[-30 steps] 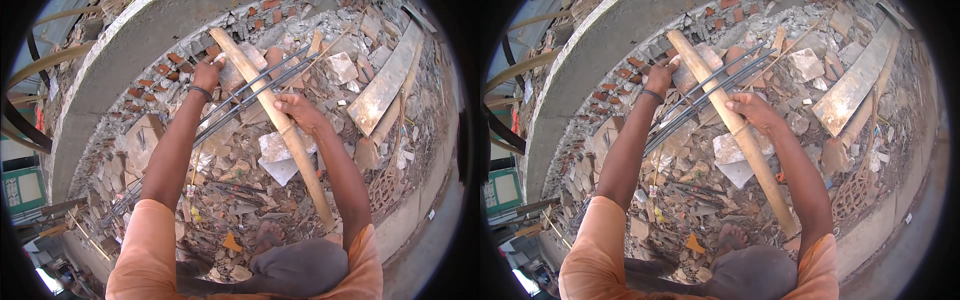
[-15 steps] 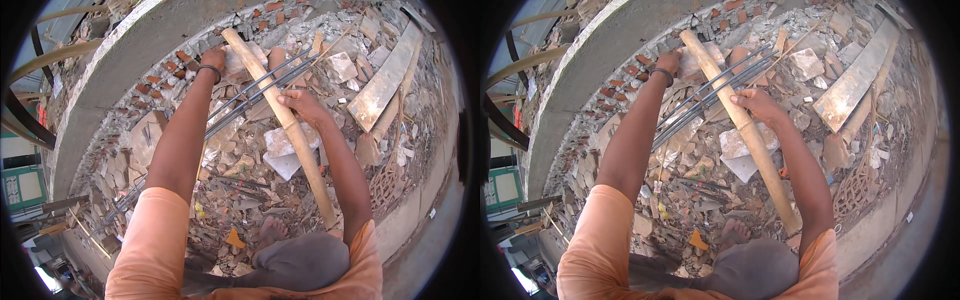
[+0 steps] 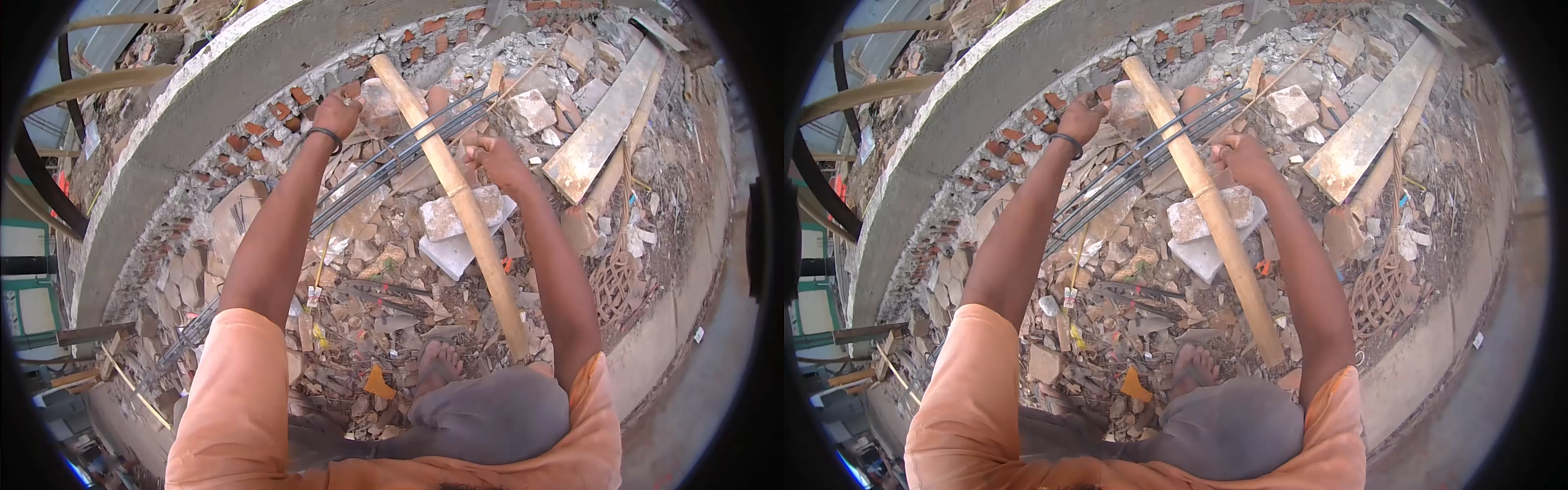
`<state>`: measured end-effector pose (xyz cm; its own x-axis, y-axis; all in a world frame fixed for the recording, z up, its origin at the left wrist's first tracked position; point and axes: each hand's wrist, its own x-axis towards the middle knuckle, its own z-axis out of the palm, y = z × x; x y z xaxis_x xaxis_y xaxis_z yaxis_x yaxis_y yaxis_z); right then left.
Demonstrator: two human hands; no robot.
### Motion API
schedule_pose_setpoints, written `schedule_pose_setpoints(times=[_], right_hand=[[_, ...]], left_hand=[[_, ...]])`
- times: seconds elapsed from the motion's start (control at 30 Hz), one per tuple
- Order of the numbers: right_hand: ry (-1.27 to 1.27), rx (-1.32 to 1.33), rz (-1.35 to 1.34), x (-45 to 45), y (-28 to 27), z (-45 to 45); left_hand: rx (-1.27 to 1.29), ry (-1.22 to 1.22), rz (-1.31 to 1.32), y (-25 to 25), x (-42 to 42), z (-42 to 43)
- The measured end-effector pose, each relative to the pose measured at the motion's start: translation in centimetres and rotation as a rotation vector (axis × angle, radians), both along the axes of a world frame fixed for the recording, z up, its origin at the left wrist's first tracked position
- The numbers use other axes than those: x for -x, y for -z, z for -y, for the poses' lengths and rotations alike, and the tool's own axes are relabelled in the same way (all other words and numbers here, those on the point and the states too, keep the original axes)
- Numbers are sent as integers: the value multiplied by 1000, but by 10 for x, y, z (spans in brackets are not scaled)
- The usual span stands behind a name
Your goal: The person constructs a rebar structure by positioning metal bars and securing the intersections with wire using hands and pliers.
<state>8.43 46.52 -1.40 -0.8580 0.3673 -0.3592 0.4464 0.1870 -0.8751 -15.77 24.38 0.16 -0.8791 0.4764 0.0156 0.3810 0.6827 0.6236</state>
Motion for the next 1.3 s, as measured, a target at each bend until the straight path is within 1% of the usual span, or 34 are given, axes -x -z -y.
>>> schedule_pose_setpoints(times=[0.03, 0.07, 0.1, 0.13, 0.2, 0.27, 0.33, 0.37, 0.43, 0.47, 0.57, 0.6, 0.67, 0.7, 0.73, 0.77, 0.8, 0.83, 0.87, 0.9, 0.97, 1.03, 1.07, 1.13, 1.17, 1.2, 1.23, 1.3], right_hand=[[55, -7, -15, -11, -14, -1], [110, -17, -33, -20, -28, -3], [127, -32, -35, -29, -37, -4], [140, -48, -38, -37, -46, -4], [118, -89, -40, -47, -63, -2], [42, -135, -42, -46, -81, 7], [-48, -196, -16, -35, -110, 27], [-101, -225, -3, -27, -124, 39], [-207, -266, 16, -10, -146, 67], [-298, -307, 11, 1, -147, 75], [-499, -363, 139, 28, -160, 141], [-572, -367, 202, 33, -162, 171], [-818, -309, 309, 37, -152, 224], [-918, -288, 369, 38, -147, 248], [-963, -282, 380, 42, -141, 276], [-1001, -279, 397, 44, -131, 303], [-870, -151, 423, 46, -111, 328], [-742, -27, 442, 47, -82, 350], [-636, -3, 368, 46, -48, 373], [-531, 32, 299, 42, -16, 394], [-290, 241, 216, 37, 14, 433], [-159, 222, 3, 37, 59, 460], [-59, 209, -104, 32, 71, 471], [200, 600, 18, 32, 54, 482], [324, 726, 6, 34, 46, 488], [388, 766, 22, 37, 50, 490], [451, 763, 52, 41, 47, 491], [509, 798, 50, 44, 49, 496]], left_hand=[[55, 78, -41, -12, 0, 22], [7, 143, -76, -26, -7, 49], [59, 189, -111, -60, -27, 77], [120, 274, -173, -80, -37, 109], [111, 326, -257, -115, -65, 176], [132, 271, -5, -155, -93, 234], [206, 259, 138, -190, -110, 268], [239, 248, 214, -200, -120, 287], [289, 312, 93, -205, -138, 324], [319, 349, 30, -207, -147, 339], [240, 234, 363, -208, -183, 376], [81, 285, 334, -175, -188, 406], [16, 152, 642, -137, -203, 433], [-24, 112, 711, -103, -209, 448], [-168, 0, 784, -65, -217, 458], [-415, -257, 950, -33, -227, 457], [-621, -468, 1109, 3, -230, 459], [-812, -622, 1117, 41, -230, 460], [-1009, -781, 1117, 77, -227, 461], [-1193, -950, 1113, 95, -229, 465], [-1330, -989, 1042, 100, -224, 466], [-1433, -1025, 968, 105, -215, 470], [-1464, -1031, 949, 107, -212, 470], [-1477, -1013, 943, 122, -201, 462], [-1476, -1001, 943, 135, -197, 464], [-1488, -1024, 983, 140, -194, 463], [-1465, -1037, 970, 135, -193, 460], [-1442, -1030, 965, 137, -193, 462]])
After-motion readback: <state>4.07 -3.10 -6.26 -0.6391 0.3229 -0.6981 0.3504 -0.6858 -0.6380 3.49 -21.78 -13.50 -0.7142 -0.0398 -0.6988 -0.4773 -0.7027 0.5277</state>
